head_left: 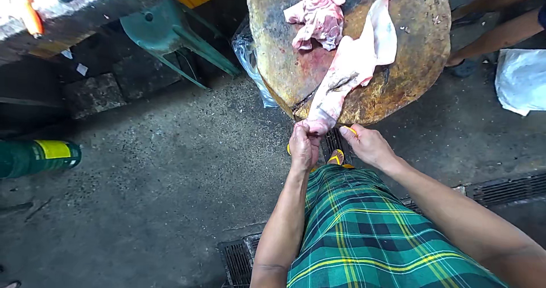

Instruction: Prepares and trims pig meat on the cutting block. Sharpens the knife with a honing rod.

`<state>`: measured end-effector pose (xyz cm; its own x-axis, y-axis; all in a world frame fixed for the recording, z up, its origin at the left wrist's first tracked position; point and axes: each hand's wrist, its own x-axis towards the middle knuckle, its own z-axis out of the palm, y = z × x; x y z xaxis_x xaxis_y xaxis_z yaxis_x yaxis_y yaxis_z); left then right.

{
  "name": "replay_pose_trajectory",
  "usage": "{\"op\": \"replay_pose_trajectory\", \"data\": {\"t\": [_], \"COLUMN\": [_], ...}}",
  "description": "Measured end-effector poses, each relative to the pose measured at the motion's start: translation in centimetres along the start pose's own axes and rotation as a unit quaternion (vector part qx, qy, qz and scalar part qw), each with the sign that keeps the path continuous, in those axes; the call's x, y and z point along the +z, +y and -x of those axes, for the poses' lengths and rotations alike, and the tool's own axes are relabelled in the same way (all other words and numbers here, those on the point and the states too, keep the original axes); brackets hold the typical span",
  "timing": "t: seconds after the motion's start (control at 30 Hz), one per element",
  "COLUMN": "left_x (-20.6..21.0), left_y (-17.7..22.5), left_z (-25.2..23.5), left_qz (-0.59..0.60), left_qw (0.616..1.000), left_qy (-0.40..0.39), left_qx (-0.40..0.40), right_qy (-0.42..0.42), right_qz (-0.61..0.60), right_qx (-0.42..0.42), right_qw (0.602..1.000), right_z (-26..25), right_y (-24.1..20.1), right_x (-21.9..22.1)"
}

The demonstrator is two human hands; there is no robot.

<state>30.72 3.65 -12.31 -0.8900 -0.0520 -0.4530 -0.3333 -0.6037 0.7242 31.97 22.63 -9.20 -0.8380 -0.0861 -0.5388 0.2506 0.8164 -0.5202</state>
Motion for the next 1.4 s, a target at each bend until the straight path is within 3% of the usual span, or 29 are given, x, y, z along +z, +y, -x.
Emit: {"op": "replay_pose_trajectory", "data": {"t": [0.17,0.33,0.43,0.53,0.63,0.7,0.83,0.97,1.17,1.4], "left_x": [-0.2,-0.6,-0.6,0.3,0.0,-0.5,-0.9,-0.2,-0.2,-0.3], "left_y": [-0.7,0.5,0.3,-0.6,-1.4,-1.3,-0.1,1.3,0.8,0.0], "left_z": [0.4,0.1,0.0,-0.3,-0.5,-0.4,0.1,0.0,-0.2,0.1], "left_qz": [-0.006,0.015,-0.111,-0.272,-0.338,-0.312,-0.154,-0.075,-0.049,-0.061], "left_qw": [1.000,1.000,0.992,0.958,0.934,0.942,0.973,0.969,0.971,0.975], "left_qy": [0.013,0.023,0.056,0.083,0.095,0.076,0.031,0.002,0.028,0.003], "left_qx": [0.015,-0.002,-0.021,-0.041,-0.060,-0.092,-0.168,-0.237,-0.231,-0.216], "right_qy": [-0.025,0.008,-0.005,-0.019,-0.016,-0.014,-0.025,-0.040,-0.035,-0.037], "right_qz": [-0.022,-0.031,-0.096,-0.162,-0.200,-0.200,-0.176,-0.182,-0.199,-0.221], "right_qx": [-0.026,0.040,0.031,0.055,0.076,0.069,0.040,0.023,0.040,0.044], "right_qw": [0.999,0.999,0.995,0.985,0.977,0.977,0.983,0.982,0.978,0.974], "right_z": [2.1,0.6,0.6,0.6,0.6,0.9,1.5,1.7,1.9,2.1], "right_y": [-0.7,1.6,2.4,2.5,3.0,3.3,3.7,3.5,3.5,3.5], "right_x": [0.6,0.6,0.3,0.0,0.0,-0.1,0.5,1.4,1.4,2.1]}}
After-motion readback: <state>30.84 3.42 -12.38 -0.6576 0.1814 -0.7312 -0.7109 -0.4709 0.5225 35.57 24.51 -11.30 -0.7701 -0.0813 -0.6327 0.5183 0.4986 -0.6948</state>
